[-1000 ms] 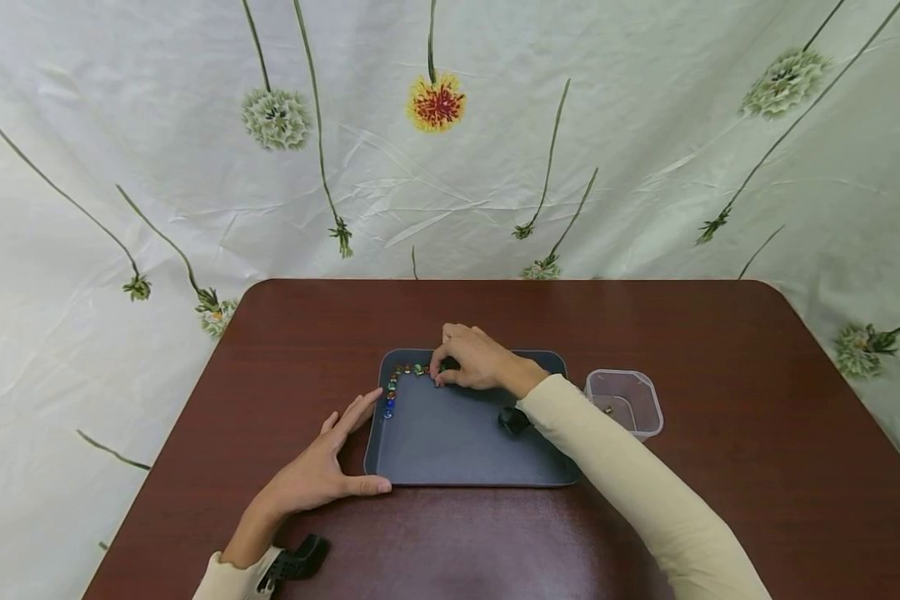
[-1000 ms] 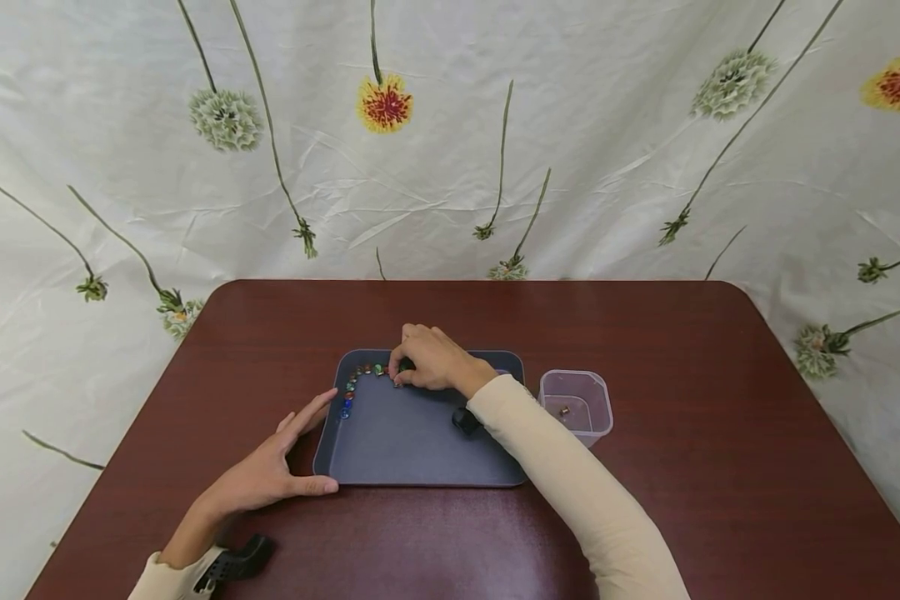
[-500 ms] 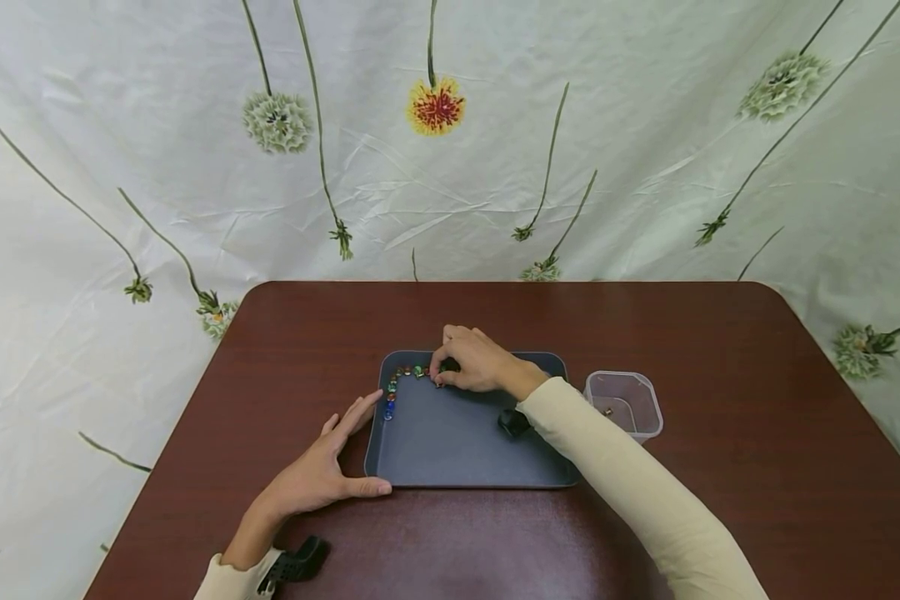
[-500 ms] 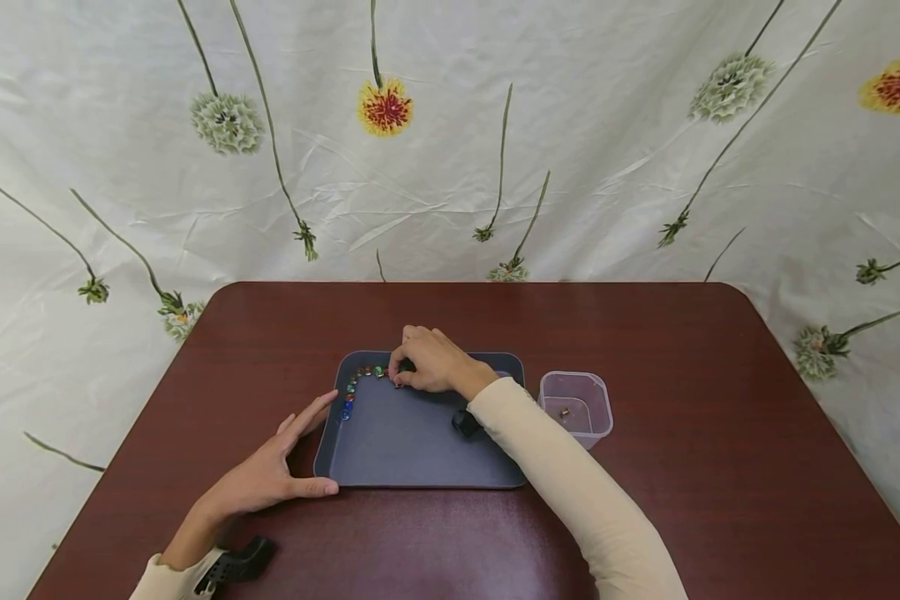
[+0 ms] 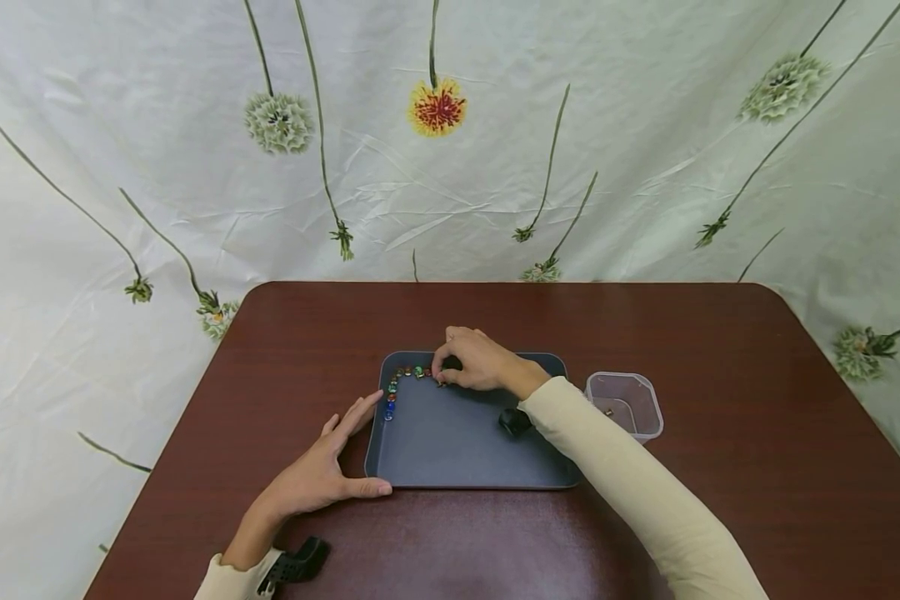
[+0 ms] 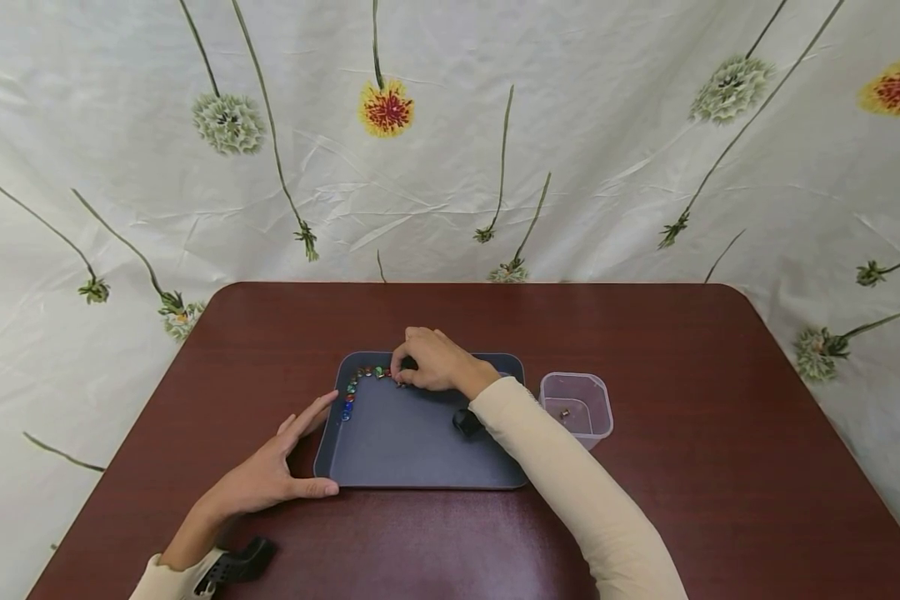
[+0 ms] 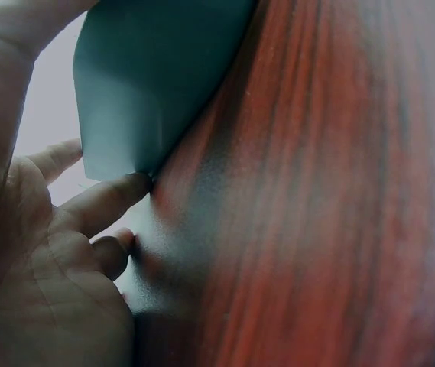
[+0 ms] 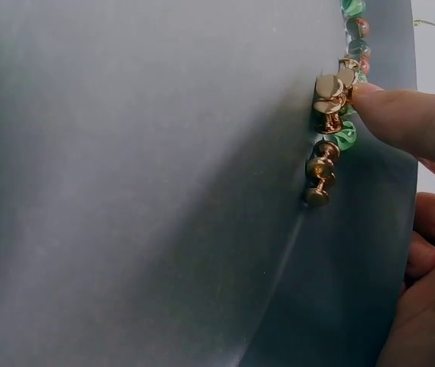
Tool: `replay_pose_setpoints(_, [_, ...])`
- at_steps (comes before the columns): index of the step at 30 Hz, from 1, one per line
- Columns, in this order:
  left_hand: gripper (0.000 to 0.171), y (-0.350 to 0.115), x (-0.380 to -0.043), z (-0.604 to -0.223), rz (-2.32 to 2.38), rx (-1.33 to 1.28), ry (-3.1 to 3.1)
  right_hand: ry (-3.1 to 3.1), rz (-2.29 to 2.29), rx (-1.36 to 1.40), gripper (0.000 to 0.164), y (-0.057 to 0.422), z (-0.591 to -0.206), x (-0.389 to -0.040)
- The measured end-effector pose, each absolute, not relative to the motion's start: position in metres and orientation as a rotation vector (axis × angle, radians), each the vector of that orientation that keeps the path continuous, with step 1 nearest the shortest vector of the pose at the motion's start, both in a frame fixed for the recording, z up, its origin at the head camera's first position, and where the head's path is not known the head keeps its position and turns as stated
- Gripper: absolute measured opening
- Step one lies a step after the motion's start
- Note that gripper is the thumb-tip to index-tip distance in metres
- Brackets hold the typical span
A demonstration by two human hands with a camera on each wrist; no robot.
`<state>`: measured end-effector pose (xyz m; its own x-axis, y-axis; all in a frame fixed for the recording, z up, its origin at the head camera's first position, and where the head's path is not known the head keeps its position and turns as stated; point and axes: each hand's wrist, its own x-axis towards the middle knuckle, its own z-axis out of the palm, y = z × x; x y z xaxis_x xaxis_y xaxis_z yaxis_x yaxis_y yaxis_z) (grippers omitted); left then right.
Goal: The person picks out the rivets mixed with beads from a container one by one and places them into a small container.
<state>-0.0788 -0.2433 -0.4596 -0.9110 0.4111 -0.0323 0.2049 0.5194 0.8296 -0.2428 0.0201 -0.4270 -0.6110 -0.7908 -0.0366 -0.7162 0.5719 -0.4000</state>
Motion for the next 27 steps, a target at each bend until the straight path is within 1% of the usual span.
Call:
replay_pose_setpoints(14, [0.111,-0.245,-0.078,-0.460,1.325,0.525,2.544,2.593,-0.597,-1.223,0.014,0.027,-0.417,-0.244])
replay_pose_setpoints(27, [0.112,-0.243,-0.078,-0.459,1.326,0.522,2.550,2.560,-0.702,-1.236,0.014,0.035,-0.403,-0.242])
